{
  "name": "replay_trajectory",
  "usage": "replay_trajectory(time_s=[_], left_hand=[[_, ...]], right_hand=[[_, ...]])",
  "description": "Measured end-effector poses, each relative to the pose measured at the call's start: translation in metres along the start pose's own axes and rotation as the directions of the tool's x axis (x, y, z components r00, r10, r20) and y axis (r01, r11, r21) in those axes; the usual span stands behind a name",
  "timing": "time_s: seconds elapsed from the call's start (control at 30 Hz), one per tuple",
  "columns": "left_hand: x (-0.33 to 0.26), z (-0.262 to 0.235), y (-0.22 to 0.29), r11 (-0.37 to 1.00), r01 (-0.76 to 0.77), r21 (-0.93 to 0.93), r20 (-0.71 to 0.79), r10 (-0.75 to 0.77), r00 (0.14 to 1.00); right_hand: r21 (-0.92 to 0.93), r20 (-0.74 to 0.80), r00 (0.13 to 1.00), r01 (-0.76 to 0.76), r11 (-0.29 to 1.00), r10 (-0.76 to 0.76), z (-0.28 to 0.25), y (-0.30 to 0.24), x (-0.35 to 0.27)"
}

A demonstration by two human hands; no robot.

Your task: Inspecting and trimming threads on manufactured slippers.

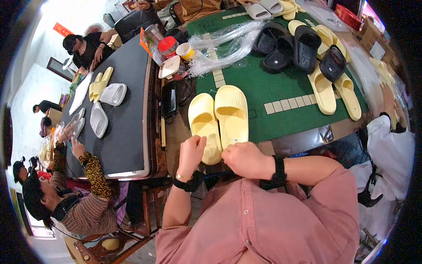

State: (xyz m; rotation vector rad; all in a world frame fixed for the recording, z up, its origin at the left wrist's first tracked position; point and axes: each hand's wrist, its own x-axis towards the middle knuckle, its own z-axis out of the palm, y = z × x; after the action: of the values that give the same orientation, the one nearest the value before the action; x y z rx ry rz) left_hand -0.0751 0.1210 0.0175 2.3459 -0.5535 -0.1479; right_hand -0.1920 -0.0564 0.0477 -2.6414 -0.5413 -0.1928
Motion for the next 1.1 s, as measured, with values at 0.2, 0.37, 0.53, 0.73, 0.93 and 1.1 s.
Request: replay_trajectory(time_s=[0.2,0.37,0.53,0.73,0.93,1.1], left_hand=[[0.014,0.002,0.01,1.0,-0.004,-0.004,-0.12,0.003,0.993],[0.018,-0.002,0.006,0.994,-0.041,-0.098,-0.29,0.011,0.957],[0.051,-0.024,-0.009,0.988,0.003,-0.154,-0.232,-0.039,0.972],[0.109,-0.031,-0.02,0.993,0.02,0.117,-0.09,-0.01,0.996],[0.15,-0.007,-0.037,0.963,0.199,0.18,-0.057,-0.192,0.98],[0.153,0.004,-0.04,0.949,0.236,0.208,-0.151,-0.208,0.966]], right_hand=[[-0.112,-0.072,0.977,-0.205,0.972,0.198,0.01,0.054,0.033],[0.038,-0.196,0.935,-0.293,0.955,0.295,0.017,0.067,0.043],[0.188,-0.294,0.92,-0.211,0.959,0.26,-0.001,0.072,0.038],[0.311,-0.344,0.817,-0.367,0.877,0.464,-0.027,0.127,0.04],[0.409,-0.097,0.811,-0.496,0.766,0.577,-0.014,0.184,0.07],[0.339,-0.182,0.833,-0.446,0.828,0.523,0.008,0.201,0.079]])
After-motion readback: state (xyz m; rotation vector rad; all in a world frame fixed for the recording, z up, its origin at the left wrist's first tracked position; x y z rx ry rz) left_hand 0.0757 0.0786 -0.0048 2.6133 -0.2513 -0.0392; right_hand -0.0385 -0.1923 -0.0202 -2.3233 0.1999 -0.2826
